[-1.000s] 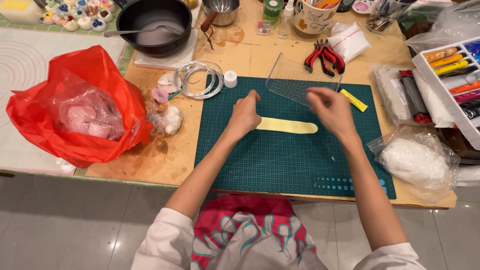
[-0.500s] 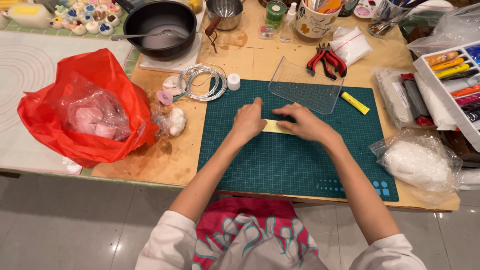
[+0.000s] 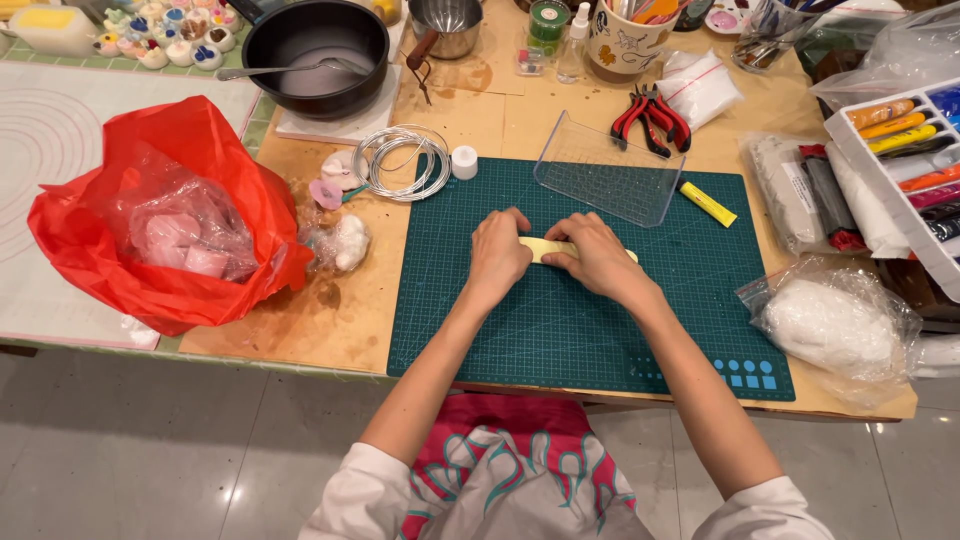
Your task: Rolling and shaping yellow clay on a cutting mat using an acrylic plate.
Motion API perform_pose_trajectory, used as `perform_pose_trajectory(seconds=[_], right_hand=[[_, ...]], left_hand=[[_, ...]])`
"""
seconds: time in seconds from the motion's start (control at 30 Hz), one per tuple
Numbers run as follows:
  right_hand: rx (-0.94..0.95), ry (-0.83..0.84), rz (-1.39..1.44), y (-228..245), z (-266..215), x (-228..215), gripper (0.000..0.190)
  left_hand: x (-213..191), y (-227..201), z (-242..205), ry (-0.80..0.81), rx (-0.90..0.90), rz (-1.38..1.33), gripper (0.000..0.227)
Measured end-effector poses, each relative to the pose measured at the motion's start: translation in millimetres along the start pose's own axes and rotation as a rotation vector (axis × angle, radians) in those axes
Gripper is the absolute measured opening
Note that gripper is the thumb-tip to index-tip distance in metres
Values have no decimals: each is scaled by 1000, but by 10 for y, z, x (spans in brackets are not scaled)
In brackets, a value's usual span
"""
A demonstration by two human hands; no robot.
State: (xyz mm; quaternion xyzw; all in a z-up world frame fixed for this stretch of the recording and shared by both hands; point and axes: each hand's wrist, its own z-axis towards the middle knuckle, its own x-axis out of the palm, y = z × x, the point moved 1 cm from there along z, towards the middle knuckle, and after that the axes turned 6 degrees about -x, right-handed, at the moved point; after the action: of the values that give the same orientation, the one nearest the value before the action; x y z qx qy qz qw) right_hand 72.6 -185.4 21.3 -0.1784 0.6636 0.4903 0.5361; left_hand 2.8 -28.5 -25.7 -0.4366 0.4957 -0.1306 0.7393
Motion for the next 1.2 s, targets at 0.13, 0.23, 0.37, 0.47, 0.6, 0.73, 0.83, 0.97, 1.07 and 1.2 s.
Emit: perform_pose_trajectory(seconds=[0.13, 0.23, 0.37, 0.47, 0.6, 0.73, 0.83, 0.97, 1.07, 1.2], right_hand=[[0, -7, 70, -115, 127, 30, 32], [63, 70, 139, -167, 204, 28, 28], [73, 95, 210, -210, 208, 55, 27], [-7, 22, 183, -205, 182, 60, 28], [16, 44, 210, -238, 200, 78, 27], [43, 80, 266, -283, 238, 97, 27], [89, 103, 269, -368, 203, 54, 27], [123, 37, 274, -443, -110, -262, 28], [195, -92, 42, -601, -494, -404, 29], [276, -214, -229, -715, -853, -270, 32]], left_hand=[[-90, -50, 23, -12, -91, -78, 36], [-110, -41, 21, 29, -164, -117, 36], [-75, -122, -127, -80, -39, -54, 37], [-15, -149, -184, -170, 75, -6, 39], [-46, -133, -98, -113, -45, -68, 42], [-125, -71, -38, 6, -207, -170, 39], [-106, -94, -66, 0, -143, -134, 38], [-168, -85, -131, -70, 161, 58, 35], [-170, -135, -70, -42, 298, 109, 33], [98, -374, 4, 56, 536, 53, 44]])
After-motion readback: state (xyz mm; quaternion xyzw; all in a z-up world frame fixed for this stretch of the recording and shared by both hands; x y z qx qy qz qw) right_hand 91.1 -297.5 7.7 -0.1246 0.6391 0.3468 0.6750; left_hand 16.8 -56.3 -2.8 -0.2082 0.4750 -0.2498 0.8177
